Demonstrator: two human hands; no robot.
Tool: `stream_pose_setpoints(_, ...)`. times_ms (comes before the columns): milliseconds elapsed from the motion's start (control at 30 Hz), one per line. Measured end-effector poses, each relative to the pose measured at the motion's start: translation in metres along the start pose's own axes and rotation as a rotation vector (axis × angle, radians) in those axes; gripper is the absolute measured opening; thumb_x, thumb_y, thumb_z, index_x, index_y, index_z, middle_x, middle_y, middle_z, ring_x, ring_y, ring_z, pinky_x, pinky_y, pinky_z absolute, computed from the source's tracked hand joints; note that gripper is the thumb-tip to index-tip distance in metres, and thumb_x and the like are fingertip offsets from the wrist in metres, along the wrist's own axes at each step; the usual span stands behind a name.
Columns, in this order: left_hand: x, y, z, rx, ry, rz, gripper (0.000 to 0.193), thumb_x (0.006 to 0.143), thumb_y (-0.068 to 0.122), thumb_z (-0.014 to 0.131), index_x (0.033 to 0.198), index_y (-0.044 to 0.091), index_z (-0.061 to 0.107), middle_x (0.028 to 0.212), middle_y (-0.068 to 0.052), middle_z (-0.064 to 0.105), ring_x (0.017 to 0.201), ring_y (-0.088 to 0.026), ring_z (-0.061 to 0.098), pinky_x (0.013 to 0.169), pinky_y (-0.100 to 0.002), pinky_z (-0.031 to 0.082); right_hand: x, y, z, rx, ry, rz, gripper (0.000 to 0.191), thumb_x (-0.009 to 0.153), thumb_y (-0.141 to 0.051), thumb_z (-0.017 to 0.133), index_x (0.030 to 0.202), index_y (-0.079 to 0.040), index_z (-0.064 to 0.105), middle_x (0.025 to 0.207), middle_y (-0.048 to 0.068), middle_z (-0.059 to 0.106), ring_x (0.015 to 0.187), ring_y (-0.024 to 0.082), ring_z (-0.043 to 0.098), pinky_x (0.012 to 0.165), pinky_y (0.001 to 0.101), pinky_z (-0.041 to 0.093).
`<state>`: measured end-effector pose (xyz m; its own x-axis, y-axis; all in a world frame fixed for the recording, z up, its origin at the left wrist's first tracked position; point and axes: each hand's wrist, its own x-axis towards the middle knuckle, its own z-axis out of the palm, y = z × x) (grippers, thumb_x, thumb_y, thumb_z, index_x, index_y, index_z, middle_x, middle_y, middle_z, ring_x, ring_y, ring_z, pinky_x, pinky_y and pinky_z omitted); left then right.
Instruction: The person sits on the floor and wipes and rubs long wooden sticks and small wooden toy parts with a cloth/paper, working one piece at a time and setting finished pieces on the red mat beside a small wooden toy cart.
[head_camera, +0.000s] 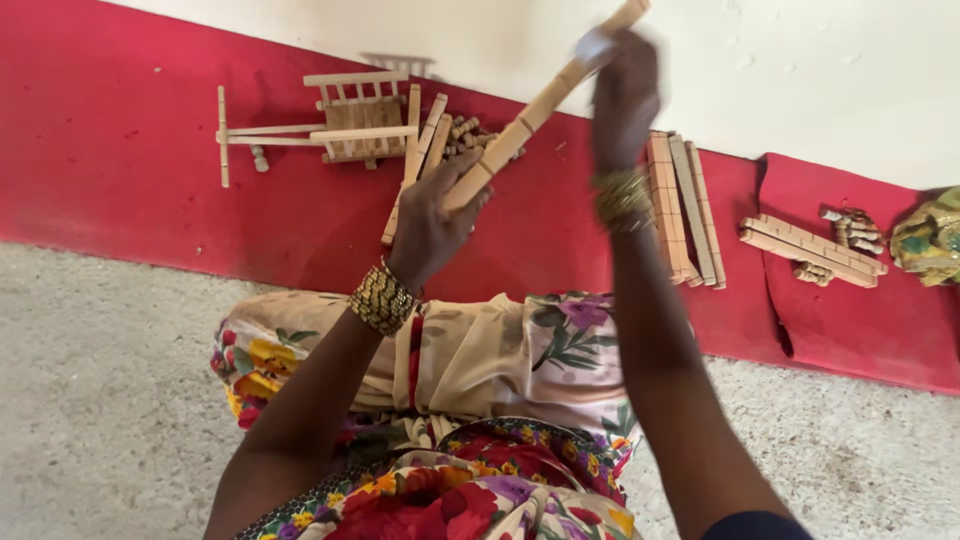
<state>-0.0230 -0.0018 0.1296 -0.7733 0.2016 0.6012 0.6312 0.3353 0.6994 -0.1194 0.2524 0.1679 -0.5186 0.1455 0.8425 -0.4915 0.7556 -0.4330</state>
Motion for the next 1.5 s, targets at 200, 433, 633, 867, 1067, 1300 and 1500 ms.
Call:
stream_pose_setpoints(200,-0.005,0.019,-0.012,-0.108,0.015,0.005,0.042,0.094,0.008,0.076,0.133,0.0,0.061,0.108,-0.017,0.074,0.092,-0.022,0.076,0.074,-0.032,0.063,0.02,0.023,-0.015,-0.051,-0.006,-0.119,0.025,0.099,0.009,0.058,0.113,-0.007,0.071,0.111,0.009,0.067,0.099,0.023,0.07,0.08,0.0337,0.061)
stream_pose_setpoints(433,0.006,0.008,0.009,-0.113,0.128,-0.005,0.04,0.092,0.004,0.077,0.129,0.003,0.063,0.108,-0.017,0.073,0.096,-0.029,0.076,0.078,-0.036,0.061,-0.087,-0.112,-0.003,0.059,-0.155,-0.242,0.026,0.097,0.002,0.06,0.118,-0.01,0.069,0.117,0.012,0.068,0.113,0.031,0.063,0.096,0.0432,0.055)
stream_pose_setpoints(633,0.003,-0.003,0.007,0.058,0.114,0.07,0.033,0.097,0.008,0.077,0.125,0.002,0.062,0.107,-0.017,0.072,0.087,-0.024,0.075,0.069,-0.031,0.063,-0.074,-0.104,-0.007,-0.012,-0.221,-0.175,0.03,0.098,0.005,0.057,0.125,0.0,0.068,0.118,0.014,0.069,0.104,0.034,0.066,0.09,0.043,0.057)
stream_pose_setpoints(867,-0.011,0.014,-0.008,0.306,-0.098,0.178,0.041,0.095,0.001,0.068,0.134,0.003,0.057,0.129,-0.02,0.068,0.087,-0.023,0.073,0.056,-0.028,0.061,0.003,-0.002,-0.007,0.329,0.134,0.228,0.018,0.1,-0.009,0.065,0.117,-0.002,0.061,0.105,0.013,0.061,0.081,0.014,0.067,0.06,0.0247,0.063)
stream_pose_setpoints(1067,-0.007,0.021,-0.008,0.072,0.029,0.374,0.049,0.108,0.042,0.057,0.139,0.005,0.047,0.123,-0.016,0.067,0.098,-0.022,0.072,0.071,-0.029,0.063,-0.01,-0.004,-0.02,0.672,0.217,0.501,0.033,0.095,-0.012,0.073,0.123,-0.001,0.059,0.098,0.012,0.072,0.076,0.016,0.071,0.062,0.0269,0.061)
stream_pose_setpoints(1300,-0.001,0.011,0.011,-0.805,-0.268,-0.592,0.057,0.108,0.048,0.038,0.128,0.0,0.061,0.071,-0.002,0.061,0.047,-0.006,0.049,0.036,-0.022,0.04,-0.008,-0.017,0.003,0.445,0.161,0.287,0.027,0.104,-0.02,0.06,0.125,-0.005,0.055,0.117,0.011,0.053,0.104,0.015,0.068,0.08,0.0288,0.066)
stream_pose_setpoints(1500,-0.01,-0.01,0.023,-0.762,-0.17,-0.701,0.056,0.113,0.05,0.034,0.094,0.004,0.059,0.064,0.0,0.056,0.046,-0.006,0.046,0.036,-0.021,0.036,-0.094,-0.083,0.013,-0.077,-0.236,-0.218,0.012,0.103,-0.012,0.062,0.11,-0.004,0.068,0.109,0.012,0.066,0.1,0.03,0.06,0.086,0.0461,0.05)
